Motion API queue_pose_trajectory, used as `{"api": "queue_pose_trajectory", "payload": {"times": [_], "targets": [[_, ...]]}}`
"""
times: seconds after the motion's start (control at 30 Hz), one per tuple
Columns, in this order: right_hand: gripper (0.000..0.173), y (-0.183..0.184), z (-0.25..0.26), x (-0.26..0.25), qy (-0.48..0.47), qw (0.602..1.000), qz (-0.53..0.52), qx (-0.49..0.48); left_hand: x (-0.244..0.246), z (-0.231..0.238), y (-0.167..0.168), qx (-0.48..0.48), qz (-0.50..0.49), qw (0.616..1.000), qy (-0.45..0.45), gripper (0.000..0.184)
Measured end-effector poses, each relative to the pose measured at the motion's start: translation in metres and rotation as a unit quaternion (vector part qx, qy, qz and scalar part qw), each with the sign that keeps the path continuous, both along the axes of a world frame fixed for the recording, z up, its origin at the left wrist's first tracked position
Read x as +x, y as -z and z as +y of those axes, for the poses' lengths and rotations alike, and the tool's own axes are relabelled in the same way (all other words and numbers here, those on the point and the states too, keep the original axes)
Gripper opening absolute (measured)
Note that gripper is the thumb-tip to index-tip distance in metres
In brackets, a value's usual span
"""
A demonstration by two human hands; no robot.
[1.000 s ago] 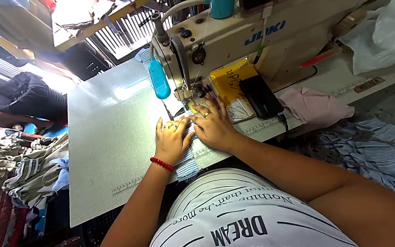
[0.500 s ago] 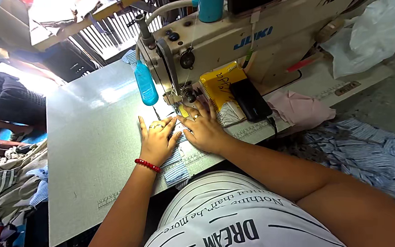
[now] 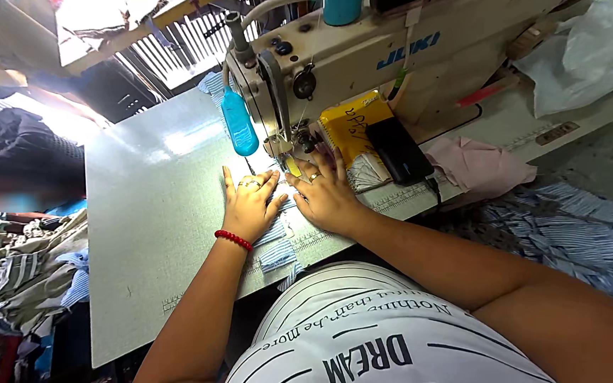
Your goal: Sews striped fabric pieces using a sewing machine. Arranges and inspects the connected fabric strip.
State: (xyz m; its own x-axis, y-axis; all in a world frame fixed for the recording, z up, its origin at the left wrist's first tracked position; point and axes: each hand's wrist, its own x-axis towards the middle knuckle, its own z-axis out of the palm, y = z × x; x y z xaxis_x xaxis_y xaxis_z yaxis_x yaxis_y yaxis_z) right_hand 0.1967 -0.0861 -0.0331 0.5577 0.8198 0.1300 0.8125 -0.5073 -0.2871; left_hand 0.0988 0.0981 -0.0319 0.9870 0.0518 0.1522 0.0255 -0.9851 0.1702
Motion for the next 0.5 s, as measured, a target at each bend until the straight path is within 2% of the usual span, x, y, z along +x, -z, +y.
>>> {"api": "queue_pose_trajectory", "payload": {"times": [0.5], "targets": [[0.044, 0.004, -0.005, 0.002, 0.010, 0.997, 0.002, 0.077, 0.019, 0.020, 0.000, 0.003, 0.023, 1.000, -0.006, 0.060]]}}
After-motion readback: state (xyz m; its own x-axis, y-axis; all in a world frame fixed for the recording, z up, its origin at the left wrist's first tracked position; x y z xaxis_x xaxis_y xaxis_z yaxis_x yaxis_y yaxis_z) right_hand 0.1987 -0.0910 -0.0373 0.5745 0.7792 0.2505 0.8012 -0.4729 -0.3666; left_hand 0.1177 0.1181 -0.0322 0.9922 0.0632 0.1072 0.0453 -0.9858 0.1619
